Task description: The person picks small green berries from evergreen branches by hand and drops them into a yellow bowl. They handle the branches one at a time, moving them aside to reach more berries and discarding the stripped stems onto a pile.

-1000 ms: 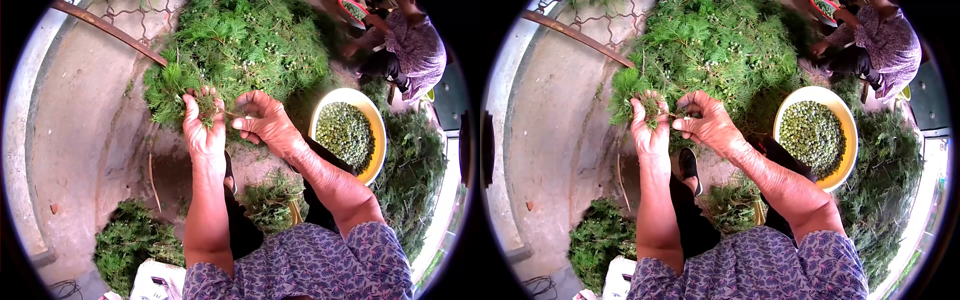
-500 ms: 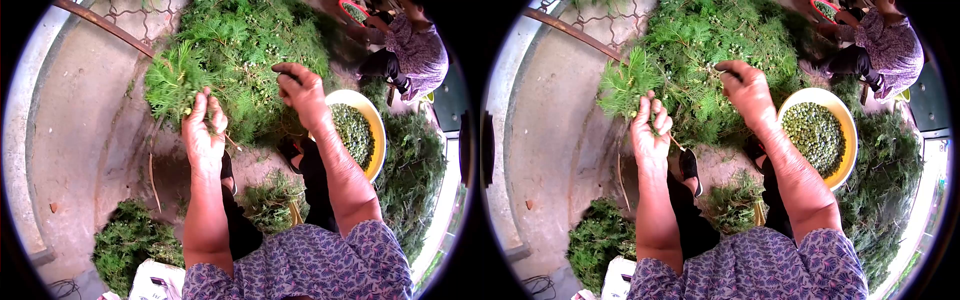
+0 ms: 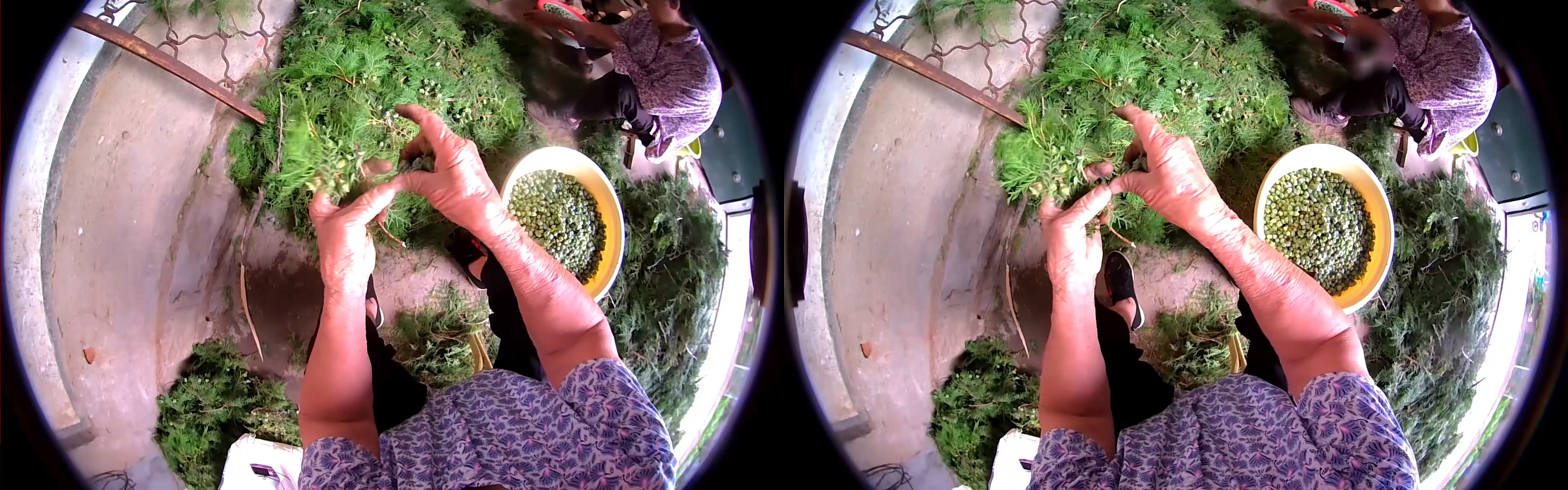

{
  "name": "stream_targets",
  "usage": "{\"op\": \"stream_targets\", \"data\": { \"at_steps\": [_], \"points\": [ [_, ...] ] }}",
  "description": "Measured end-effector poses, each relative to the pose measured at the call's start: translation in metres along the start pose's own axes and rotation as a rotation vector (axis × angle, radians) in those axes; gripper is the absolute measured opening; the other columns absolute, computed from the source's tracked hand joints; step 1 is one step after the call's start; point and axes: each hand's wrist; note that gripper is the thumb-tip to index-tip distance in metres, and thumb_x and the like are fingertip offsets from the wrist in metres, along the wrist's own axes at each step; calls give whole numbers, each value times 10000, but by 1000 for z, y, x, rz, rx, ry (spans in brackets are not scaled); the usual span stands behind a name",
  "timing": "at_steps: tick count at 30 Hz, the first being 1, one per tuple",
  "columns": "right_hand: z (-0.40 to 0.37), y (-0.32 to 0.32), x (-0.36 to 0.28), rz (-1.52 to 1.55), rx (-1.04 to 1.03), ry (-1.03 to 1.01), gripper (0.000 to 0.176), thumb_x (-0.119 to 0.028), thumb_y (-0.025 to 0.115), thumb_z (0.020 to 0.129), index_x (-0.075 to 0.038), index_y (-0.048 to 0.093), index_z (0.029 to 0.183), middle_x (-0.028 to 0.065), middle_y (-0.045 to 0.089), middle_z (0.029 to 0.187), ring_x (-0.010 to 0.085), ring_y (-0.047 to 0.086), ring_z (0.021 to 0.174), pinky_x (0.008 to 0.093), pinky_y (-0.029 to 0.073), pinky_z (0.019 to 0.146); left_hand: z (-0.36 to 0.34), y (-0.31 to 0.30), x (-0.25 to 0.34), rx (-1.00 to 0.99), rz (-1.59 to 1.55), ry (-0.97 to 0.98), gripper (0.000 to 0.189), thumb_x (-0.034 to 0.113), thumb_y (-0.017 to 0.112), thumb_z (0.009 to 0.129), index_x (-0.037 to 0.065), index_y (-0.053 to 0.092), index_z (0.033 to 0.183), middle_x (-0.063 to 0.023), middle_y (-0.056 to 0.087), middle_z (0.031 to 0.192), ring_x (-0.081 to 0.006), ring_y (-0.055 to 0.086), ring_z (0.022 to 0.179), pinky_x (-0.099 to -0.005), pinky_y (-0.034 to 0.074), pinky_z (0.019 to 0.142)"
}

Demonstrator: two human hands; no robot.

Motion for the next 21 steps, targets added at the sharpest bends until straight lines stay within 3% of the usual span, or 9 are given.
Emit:
{"op": "stream_targets", "data": {
  "at_steps": [3, 6, 8, 14, 15, 16, 18, 19, 21],
  "points": [
    [-3, 2, -2, -59, -60, -10, 669, -44, 692, 661, -78, 375, 1249, 125, 614, 819, 230, 615, 779, 322, 488, 701, -3, 9, 1, -32, 69, -16, 366, -108, 642, 690, 43, 564, 1015, -55, 623, 881, -105, 583, 708, -222, 491, 607],
    [-4, 3, -1, -30, -118, -59, 606, -52, 650, 714, -99, 375, 1252, 126, 614, 824, 249, 623, 799, 328, 482, 720, 1, 4, -7, -47, 69, 69, 355, -103, 642, 695, 38, 563, 1011, -54, 622, 871, -122, 596, 739, -234, 505, 654],
    [-3, 3, -3, -110, -164, 42, 646, -55, 681, 686, -94, 372, 1252, 123, 613, 821, 250, 617, 794, 332, 477, 717, -1, 5, -6, -30, 60, 36, 319, -87, 646, 705, 37, 575, 990, -49, 623, 867, -115, 590, 732, -226, 490, 645],
    [-6, 1, -8, -17, -246, 10, 776, -61, 745, 609, -101, 354, 1277, 96, 602, 780, 204, 589, 756, 320, 461, 707, 3, -1, -15, 128, 1, 107, 252, -26, 657, 732, 40, 593, 966, -37, 627, 852, -103, 580, 705, -228, 468, 621],
    [-6, 0, -9, -16, -247, 8, 776, -61, 745, 609, -101, 354, 1277, 96, 602, 780, 204, 589, 756, 320, 461, 707, 3, -4, -13, 147, -47, 15, 222, 0, 659, 741, 48, 594, 948, -49, 627, 851, -109, 581, 681, -216, 452, 553],
    [-7, -2, -10, 115, -275, 83, 781, -65, 745, 622, -97, 341, 1290, 86, 595, 784, 172, 573, 713, 295, 456, 647, 3, -7, -13, 148, -46, 17, 222, 0, 659, 741, 48, 594, 948, -49, 627, 851, -109, 581, 681, -216, 452, 553],
    [-8, -5, -11, 379, -326, 233, 793, -74, 746, 648, -90, 316, 1314, 67, 581, 791, 110, 541, 627, 243, 446, 527, 6, -17, -17, 175, -167, -168, 193, 29, 632, 776, 23, 557, 954, -79, 620, 805, -103, 523, 567, -218, 369, 434],
    [-7, -7, -10, 420, -311, 226, 772, -95, 731, 685, -72, 294, 1321, 62, 571, 808, 79, 514, 568, 205, 415, 455, 9, -20, -17, 159, -239, -151, 194, 53, 612, 799, 16, 543, 977, -93, 611, 787, -100, 471, 513, -218, 353, 428],
    [-5, -13, 1, 565, -231, 277, 432, -113, 662, 767, -47, 474, 1150, 36, 556, 744, 74, 498, 534, 193, 389, 436, 12, -24, -13, 148, -302, -172, 154, 46, 592, 810, 2, 552, 952, -99, 601, 806, -97, 458, 507, -210, 349, 425]
  ]
}}
Point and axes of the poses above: each hand's wrist, its own z-axis towards the middle knuckle, its own y-axis out of the palm, x = y × z
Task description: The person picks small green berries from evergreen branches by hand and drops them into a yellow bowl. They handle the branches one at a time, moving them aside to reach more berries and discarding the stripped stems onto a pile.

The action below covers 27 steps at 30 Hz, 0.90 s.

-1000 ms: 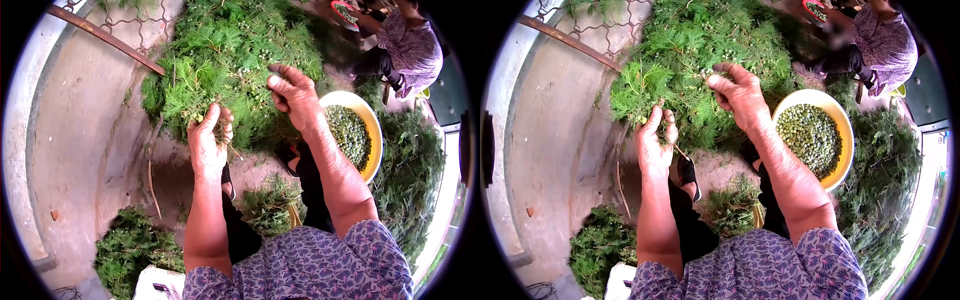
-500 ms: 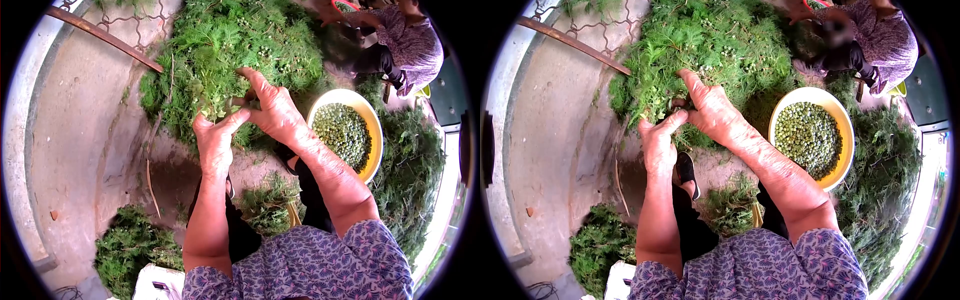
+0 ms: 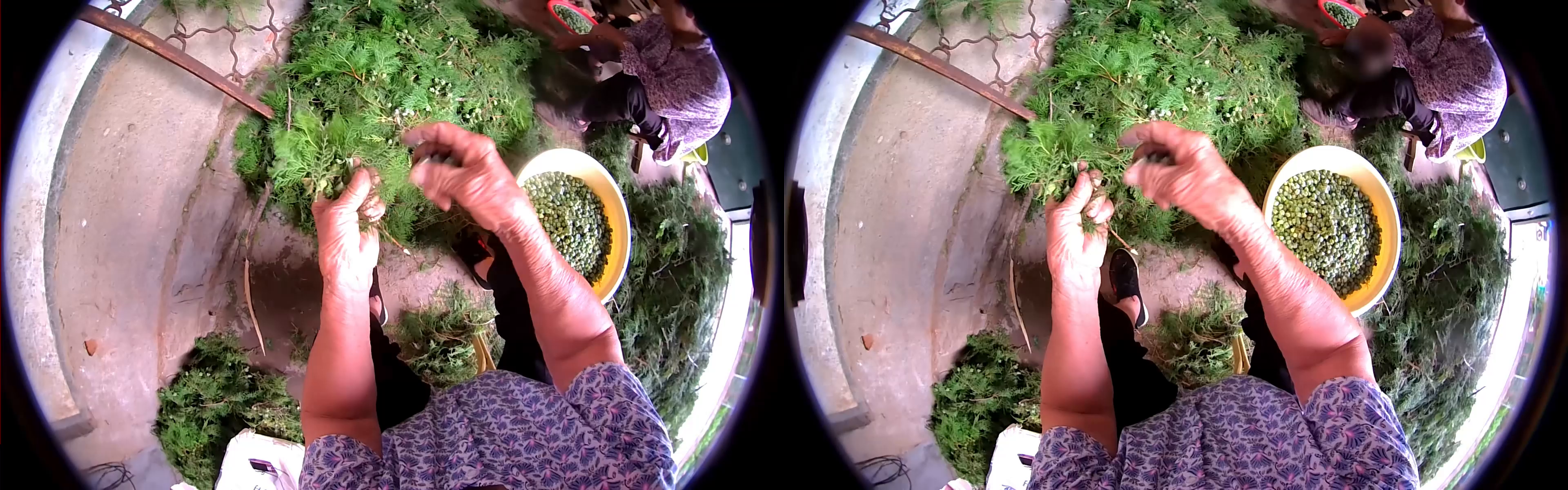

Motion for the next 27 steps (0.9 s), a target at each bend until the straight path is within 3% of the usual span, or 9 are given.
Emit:
{"op": "stream_targets", "data": {
  "at_steps": [3, 7, 9, 17, 19, 20, 24, 25, 27],
  "points": [
    [8, -12, 8, 453, 31, -3, 105, -99, 616, 814, -43, 579, 895, -3, 538, 644, 67, 475, 512, 178, 351, 415, -6, 7, 8, -48, 43, -27, 127, 20, 598, 793, 0, 566, 913, -99, 603, 778, -97, 489, 524, -198, 360, 419],
    [9, -3, -1, -213, 137, -249, 215, -84, 604, 807, -29, 587, 1014, 30, 591, 739, 101, 530, 593, 239, 431, 491, -13, 9, 9, -195, 187, -102, 132, -16, 556, 799, -11, 560, 932, -128, 594, 792, -102, 522, 560, -179, 368, 422],
    [16, 3, 9, -395, 147, -545, 270, -65, 604, 785, -6, 569, 1046, 155, 612, 944, 255, 599, 864, 356, 473, 740, -16, 15, 11, -225, 254, -132, 140, -8, 561, 785, -9, 561, 925, -119, 596, 784, -109, 540, 577, -183, 381, 426],
    [-1, 4, 1, -691, 69, -479, 174, -38, 648, 727, 10, 616, 891, 128, 549, 730, 249, 545, 686, 325, 439, 643, -7, -8, 6, -57, 183, 44, 149, 26, 552, 781, 6, 579, 926, -109, 596, 880, -134, 559, 740, -226, 436, 580],
    [-6, 5, -1, -688, 0, -427, 176, -35, 647, 721, 11, 615, 888, 127, 550, 726, 257, 549, 684, 328, 440, 634, -4, -5, 7, -191, 1136, 824, 189, 1, 617, 740, 18, 600, 928, -98, 621, 867, -150, 590, 692, -247, 478, 605],
    [-4, 4, 7, -659, -63, -466, 213, -13, 636, 712, 7, 610, 922, 126, 562, 748, 255, 557, 696, 317, 449, 631, -7, 1, 2, 72, 617, 347, 175, 10, 603, 757, 17, 604, 932, -109, 630, 869, -152, 597, 717, -252, 477, 620],
    [-4, -1, 8, -588, -106, -294, 294, 24, 593, 712, -18, 604, 1002, 126, 598, 736, 169, 589, 690, 276, 471, 647, -10, 18, 10, 93, 198, 137, 157, 4, 596, 766, -16, 598, 922, -112, 636, 785, -118, 555, 584, -207, 413, 474],
    [-3, -6, -1, -606, -90, -185, 268, -16, 635, 702, 15, 603, 966, 149, 626, 966, 209, 620, 863, 303, 486, 746, -10, 16, 11, 92, 198, 136, 157, 4, 596, 766, -16, 598, 922, -112, 636, 785, -118, 555, 584, -207, 413, 474],
    [5, -15, 3, -564, 96, -165, 213, -66, 642, 749, 14, 612, 943, 122, 648, 878, 171, 617, 779, 298, 489, 705, -11, 9, 15, -135, 185, -4, 131, 9, 597, 771, -11, 600, 900, -115, 635, 787, -90, 485, 488, -197, 330, 390]
  ]
}}
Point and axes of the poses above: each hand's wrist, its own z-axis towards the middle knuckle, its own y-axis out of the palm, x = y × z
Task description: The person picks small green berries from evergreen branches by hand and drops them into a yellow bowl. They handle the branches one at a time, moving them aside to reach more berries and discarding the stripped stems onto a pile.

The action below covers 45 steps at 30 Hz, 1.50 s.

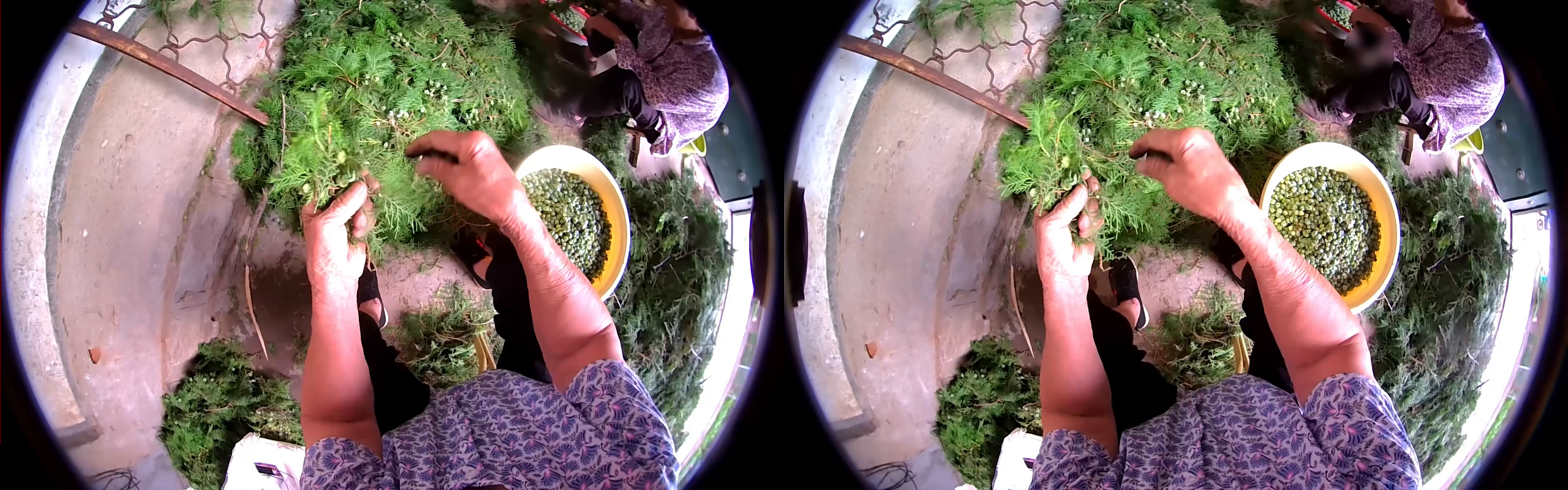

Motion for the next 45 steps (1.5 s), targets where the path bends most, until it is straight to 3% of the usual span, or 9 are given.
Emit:
{"op": "stream_targets", "data": {
  "at_steps": [4, 8, 13, 22, 25, 33, 40, 42, 45],
  "points": [
    [0, 0, -11, 454, 157, 148, 181, -170, 649, 790, -22, 636, 893, 26, 612, 708, 79, 527, 636, 235, 446, 584, -3, 5, -4, -44, 161, -9, 168, 39, 567, 795, -33, 563, 947, -97, 594, 797, -82, 411, 462, -188, 285, 396],
    [4, 14, -4, 221, 189, -230, 134, -125, 660, 760, -32, 663, 858, 60, 627, 763, 123, 562, 699, 260, 476, 644, -7, 12, -7, -42, 206, -59, 147, -1, 592, 769, 8, 557, 912, -52, 554, 712, -88, 422, 457, -203, 296, 391],
    [1, 18, -14, -60, 26, -35, 175, -149, 699, 712, -36, 666, 842, 108, 624, 774, 208, 590, 752, 329, 476, 706, -8, 13, -8, -117, 225, -62, 79, 34, 636, 764, 40, 605, 836, -13, 585, 690, -62, 456, 476, -180, 293, 386],
    [5, 27, 3, 217, 270, -75, 120, -108, 696, 718, -37, 672, 812, 71, 611, 712, 160, 565, 649, 286, 459, 630, -5, 9, -15, -26, 105, -39, 132, -16, 605, 772, 17, 594, 899, -36, 596, 734, -61, 452, 460, -179, 304, 376],
    [6, 23, -7, 857, 262, 453, 66, -101, 683, 750, -42, 654, 752, -4, 565, 549, 76, 417, 432, 212, 341, 411, -8, 20, -16, -37, 64, -55, 181, -28, 614, 766, 33, 602, 936, -33, 600, 750, -44, 423, 438, -178, 285, 360],
    [8, -7, 2, 1249, 205, 261, 168, -170, 621, 802, -25, 547, 844, 24, 519, 704, 115, 468, 515, 188, 299, 400, -4, 9, -15, 65, 72, -36, 69, -3, 620, 777, 34, 571, 809, -27, 558, 676, -88, 412, 415, -208, 277, 368],
    [-4, 14, -6, 640, 17, 225, 158, -88, 652, 775, -36, 633, 924, -28, 572, 645, 23, 409, 429, 163, 282, 373, -4, 8, -16, 84, 111, -56, 101, 13, 649, 758, 22, 580, 831, -14, 551, 631, -75, 444, 446, -200, 302, 391],
    [-3, 20, 0, 280, 44, -28, 237, -106, 675, 751, 15, 625, 949, 32, 610, 769, 81, 542, 652, 216, 442, 586, -6, 11, -14, 71, 127, -61, 102, 9, 640, 758, 22, 578, 838, -13, 551, 635, -74, 448, 452, -200, 306, 395],
    [-4, 24, 2, 102, 61, -55, 273, -106, 685, 734, 31, 613, 959, 70, 610, 845, 118, 558, 787, 251, 450, 708, -9, 13, -14, 40, 166, -77, 96, 4, 601, 767, 16, 561, 853, -22, 543, 656, -91, 452, 475, -211, 311, 416]
  ]
}}
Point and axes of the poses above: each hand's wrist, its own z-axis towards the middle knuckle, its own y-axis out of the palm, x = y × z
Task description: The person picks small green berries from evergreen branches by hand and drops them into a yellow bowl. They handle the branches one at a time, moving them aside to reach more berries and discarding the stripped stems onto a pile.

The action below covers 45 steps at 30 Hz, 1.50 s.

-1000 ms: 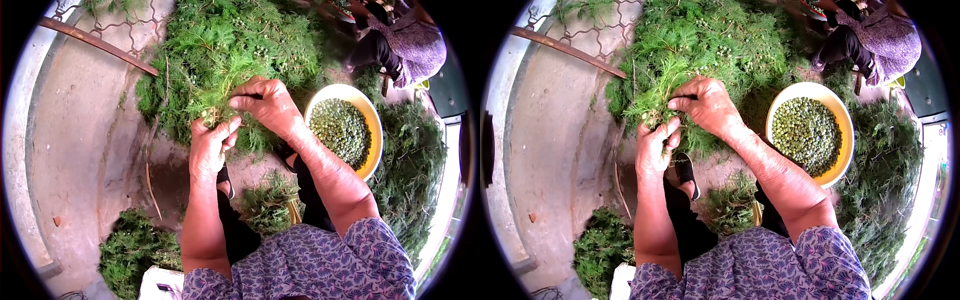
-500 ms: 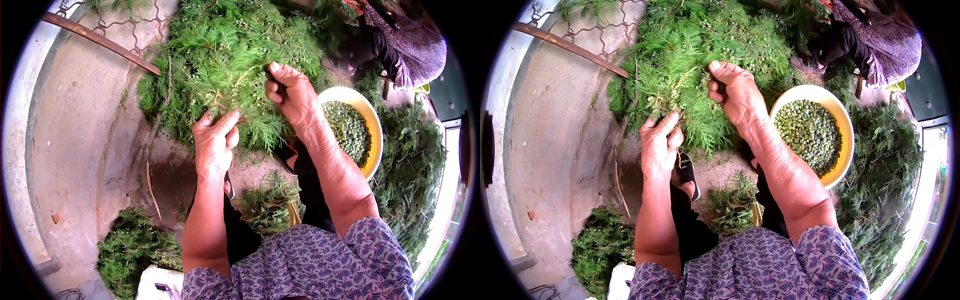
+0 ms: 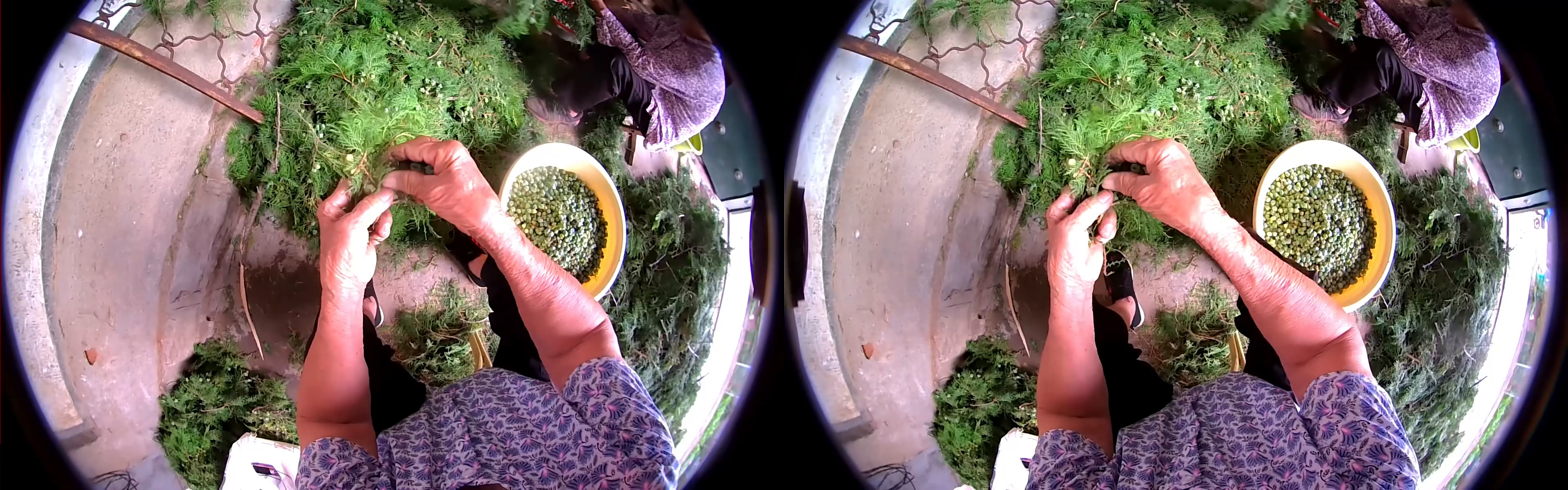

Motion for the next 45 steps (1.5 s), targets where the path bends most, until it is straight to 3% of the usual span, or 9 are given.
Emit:
{"op": "stream_targets", "data": {
  "at_steps": [9, 13, 16, 25, 27, 37, 39, 42, 45],
  "points": [
    [0, 9, 0, -69, 143, -40, 194, -97, 660, 723, 23, 615, 869, 144, 612, 812, 224, 599, 758, 322, 463, 687, -4, 3, 7, -58, 48, 14, 112, 63, 580, 789, 20, 562, 891, -21, 549, 705, -104, 466, 504, -217, 324, 429],
    [2, 7, -1, 143, 80, 118, 134, -80, 630, 759, 19, 606, 847, 82, 584, 679, 143, 534, 599, 286, 456, 582, -8, 4, 3, 18, 49, 84, 143, 144, 588, 830, 23, 582, 906, -16, 569, 735, -97, 474, 493, -204, 329, 412],
    [2, 2, 2, 656, -79, 474, 86, -79, 597, 810, -26, 590, 878, -10, 545, 669, 57, 473, 548, 195, 391, 452, -5, -1, 0, 72, -44, 35, 128, 129, 589, 833, 34, 552, 912, -32, 554, 772, -113, 446, 475, -215, 318, 410],
    [-3, 8, 2, 1147, 42, 660, 120, 2, 524, 833, -23, 454, 927, 60, 529, 720, 150, 480, 533, 228, 321, 419, -2, 4, -1, 124, -234, -86, 119, 87, 593, 826, 23, 568, 922, -21, 539, 784, -58, 348, 418, -182, 248, 360],
    [-4, 9, 1, 1143, 103, 686, 80, -44, 561, 835, -34, 483, 823, 45, 520, 713, 137, 485, 524, 228, 360, 418, -1, 6, -1, 165, -233, -100, 132, 85, 588, 827, 25, 570, 944, -17, 536, 760, -57, 350, 408, -181, 249, 352],
    [9, -19, 9, 1277, 242, 421, 90, -65, 490, 831, -26, 469, 909, 120, 508, 839, 156, 473, 584, 226, 339, 437, 7, -19, -9, 46, -309, 100, 57, 71, 592, 825, 51, 576, 876, -29, 609, 798, -50, 415, 420, -173, 294, 360],
    [9, -21, 8, 1280, 160, 369, 85, -121, 553, 839, -49, 515, 863, 69, 523, 728, 120, 439, 507, 212, 307, 405, 5, -10, -7, 271, -149, 116, 66, 84, 613, 815, 74, 587, 875, 2, 606, 789, -37, 451, 501, -167, 307, 380],
    [-3, -7, -11, 642, 107, 189, 80, -143, 663, 760, -93, 653, 821, 8, 604, 742, 48, 462, 496, 172, 356, 415, 1, -2, -6, 290, -100, 130, 45, 108, 627, 810, 88, 609, 846, 31, 599, 757, -17, 453, 548, -156, 307, 392],
    [-2, 12, -11, 137, 95, -244, 256, -94, 675, 723, -47, 621, 969, 79, 613, 822, 162, 579, 713, 260, 475, 644, -1, 0, -7, 230, -33, 175, 40, 105, 618, 817, 80, 620, 847, 49, 568, 703, -9, 416, 507, -154, 293, 392]
  ]
}}
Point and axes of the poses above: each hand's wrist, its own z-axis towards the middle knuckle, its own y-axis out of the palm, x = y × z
